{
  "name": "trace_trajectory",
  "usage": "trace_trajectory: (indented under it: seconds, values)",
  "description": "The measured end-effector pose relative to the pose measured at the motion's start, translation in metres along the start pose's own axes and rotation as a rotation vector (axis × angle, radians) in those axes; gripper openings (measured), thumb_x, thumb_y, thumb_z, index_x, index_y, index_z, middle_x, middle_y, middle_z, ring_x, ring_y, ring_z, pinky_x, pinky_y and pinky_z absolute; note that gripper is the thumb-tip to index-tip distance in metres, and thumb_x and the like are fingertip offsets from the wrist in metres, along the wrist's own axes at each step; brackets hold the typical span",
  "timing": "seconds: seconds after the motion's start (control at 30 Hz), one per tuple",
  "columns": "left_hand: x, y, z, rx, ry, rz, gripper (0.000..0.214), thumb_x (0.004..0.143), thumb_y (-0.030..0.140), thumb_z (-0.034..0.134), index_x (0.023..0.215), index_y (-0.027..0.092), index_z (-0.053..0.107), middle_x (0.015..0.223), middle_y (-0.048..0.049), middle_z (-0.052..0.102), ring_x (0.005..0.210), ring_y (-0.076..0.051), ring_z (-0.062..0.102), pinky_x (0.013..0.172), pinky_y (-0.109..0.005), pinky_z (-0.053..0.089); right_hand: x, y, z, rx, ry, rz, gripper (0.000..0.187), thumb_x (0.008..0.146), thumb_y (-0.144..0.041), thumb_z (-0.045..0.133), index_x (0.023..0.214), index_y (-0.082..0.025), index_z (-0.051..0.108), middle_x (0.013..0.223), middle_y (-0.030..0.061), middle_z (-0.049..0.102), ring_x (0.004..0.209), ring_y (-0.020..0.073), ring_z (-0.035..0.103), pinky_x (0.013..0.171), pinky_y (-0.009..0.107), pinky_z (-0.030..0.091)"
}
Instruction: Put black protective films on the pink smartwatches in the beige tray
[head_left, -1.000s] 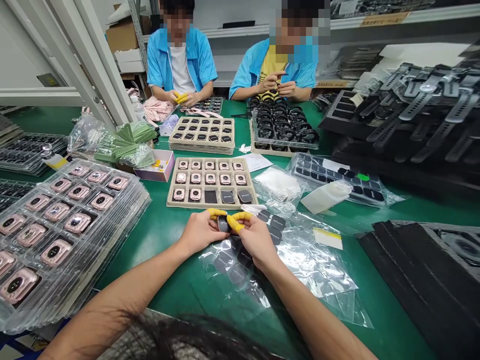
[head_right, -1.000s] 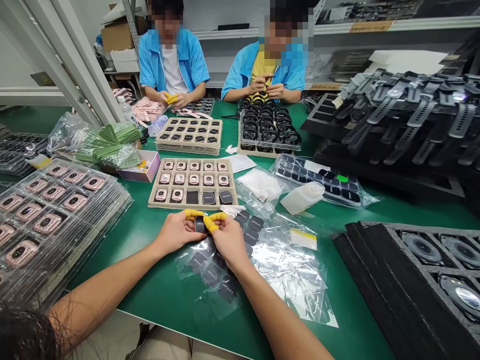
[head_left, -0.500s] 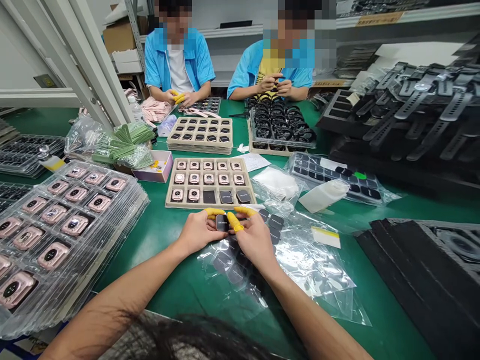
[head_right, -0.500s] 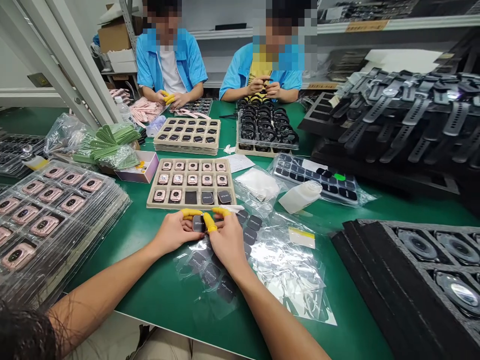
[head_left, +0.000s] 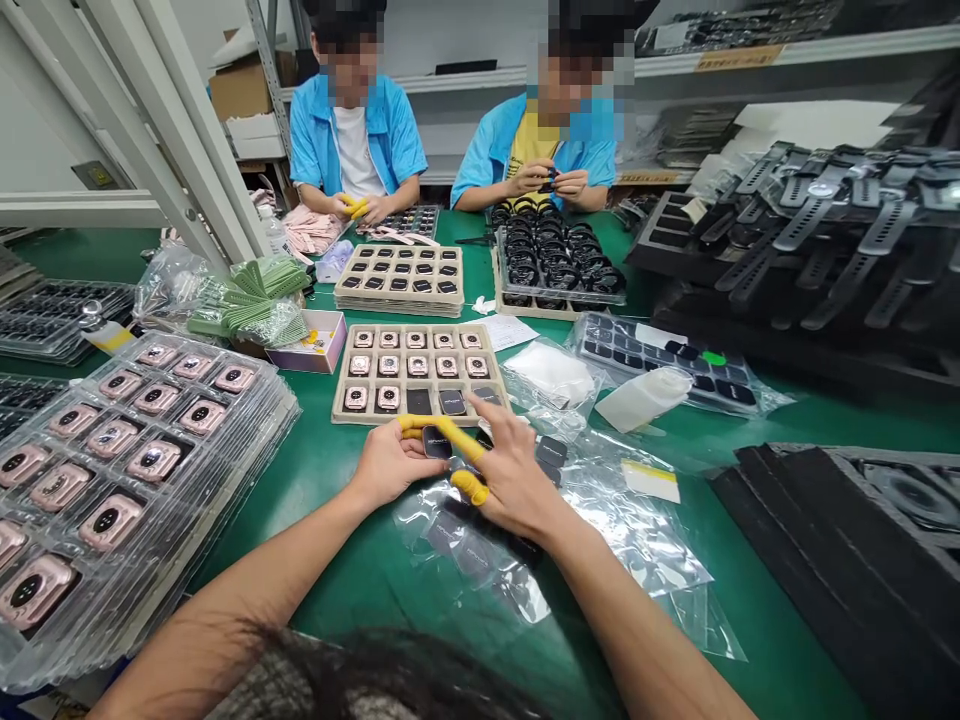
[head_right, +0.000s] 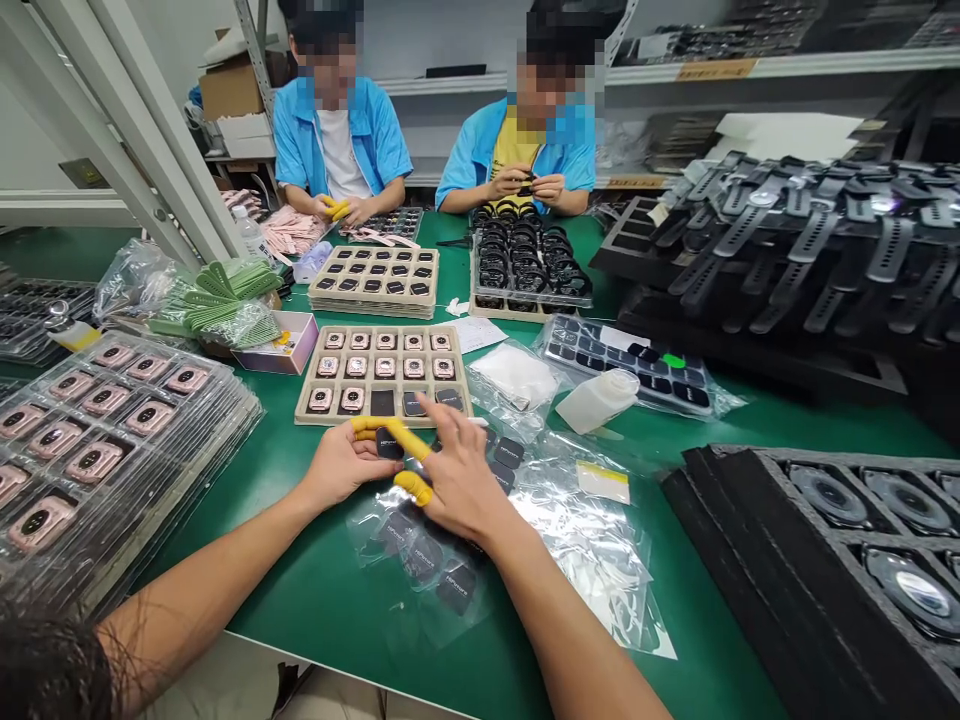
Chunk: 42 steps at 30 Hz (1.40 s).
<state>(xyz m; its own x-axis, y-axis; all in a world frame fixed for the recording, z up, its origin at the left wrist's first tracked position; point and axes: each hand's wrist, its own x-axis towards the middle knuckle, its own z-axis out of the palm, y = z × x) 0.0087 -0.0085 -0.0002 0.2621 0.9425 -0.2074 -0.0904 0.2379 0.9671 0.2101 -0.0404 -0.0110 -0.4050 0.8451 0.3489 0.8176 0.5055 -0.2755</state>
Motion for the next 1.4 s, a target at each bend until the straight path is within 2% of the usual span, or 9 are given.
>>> trace_trajectory:
  seconds: [0.1,0.27,0.4,0.53,0.77,0.93,1.1,1.27,1.4]
  values:
    - [0.0,-0.002,0.0,0.049,-0.01,0.023,0.062,0.052,0.007,0.089,0.111,0.011,0.07,0.086,-0.0053,0.079,0.077,-0.018,0.076,0.073,-0.026,0.061,0.003,-0.005,0.001,0.044,0.012,-0.037,0.054,0.098,-0.039,0.055,0.152,-0.044,0.047,0.167,0.0058,0.032,0.143,0.0407,0.035,0.111,0.063,0.032]
    - [-0.006,-0.004,0.003,0.217,-0.031,0.065,0.059,0.057,0.01,0.085,0.114,0.012,0.073,0.082,-0.0042,0.079,0.075,-0.019,0.077,0.071,-0.026,0.062,0.007,-0.011,0.013,0.454,0.222,0.27,0.061,0.09,-0.045,0.067,0.147,-0.027,0.052,0.123,0.013,0.066,0.104,0.0296,0.062,0.092,0.051,0.052]
    - [-0.01,-0.003,0.005,0.314,-0.072,0.158,0.055,0.057,0.009,0.082,0.111,0.014,0.075,0.093,-0.0044,0.082,0.083,-0.022,0.079,0.077,-0.028,0.063,0.012,-0.022,0.021,1.04,0.109,0.545,0.083,0.072,-0.051,0.085,0.141,-0.024,0.049,0.089,-0.0014,0.063,0.07,0.0161,0.064,0.066,0.033,0.057]
    - [-0.01,-0.001,0.004,0.224,-0.061,0.066,0.057,0.057,0.016,0.087,0.112,0.011,0.072,0.087,-0.0074,0.081,0.079,-0.023,0.079,0.074,-0.03,0.065,0.017,-0.024,0.015,1.306,0.185,0.711,0.07,0.076,-0.056,0.079,0.132,-0.023,0.053,0.076,-0.007,0.057,0.053,0.0101,0.056,0.051,0.026,0.051]
    - [-0.009,-0.001,0.003,0.292,-0.073,0.066,0.056,0.056,0.016,0.088,0.109,0.012,0.073,0.08,-0.0057,0.081,0.077,-0.022,0.079,0.073,-0.029,0.064,0.017,-0.022,0.011,1.358,0.125,0.716,0.083,0.065,-0.045,0.089,0.134,-0.023,0.049,0.081,-0.0071,0.061,0.052,0.009,0.057,0.048,0.025,0.053]
    - [-0.01,-0.002,0.004,0.321,-0.085,0.082,0.056,0.058,0.017,0.087,0.112,0.012,0.073,0.085,-0.0063,0.081,0.078,-0.022,0.079,0.071,-0.028,0.063,0.015,-0.023,0.014,1.273,0.135,0.756,0.063,0.082,-0.051,0.072,0.134,-0.024,0.049,0.073,-0.0084,0.059,0.048,0.0099,0.058,0.048,0.025,0.052]
    - [-0.01,0.001,0.004,0.376,-0.099,0.084,0.054,0.056,0.018,0.088,0.108,0.01,0.075,0.07,-0.0017,0.076,0.066,-0.018,0.074,0.064,-0.025,0.06,0.015,-0.024,0.013,1.281,0.096,0.683,0.08,0.071,-0.05,0.083,0.138,-0.026,0.045,0.077,-0.0097,0.056,0.045,0.0077,0.052,0.04,0.023,0.046]
    - [-0.011,0.001,0.004,0.322,-0.121,0.06,0.055,0.057,0.017,0.088,0.11,0.012,0.074,0.081,-0.0053,0.08,0.074,-0.02,0.077,0.071,-0.028,0.063,0.016,-0.025,0.012,1.27,0.139,0.737,0.067,0.085,-0.057,0.065,0.14,-0.026,0.042,0.07,-0.0095,0.059,0.044,0.0107,0.057,0.044,0.026,0.051]
    - [-0.015,-0.002,0.003,0.401,-0.146,0.108,0.052,0.06,0.021,0.087,0.11,0.015,0.074,0.081,-0.0033,0.08,0.075,-0.02,0.077,0.071,-0.029,0.063,0.016,-0.023,0.015,1.225,0.088,0.72,0.073,0.075,-0.047,0.077,0.137,-0.026,0.044,0.072,-0.0096,0.061,0.043,0.0106,0.056,0.041,0.025,0.049]
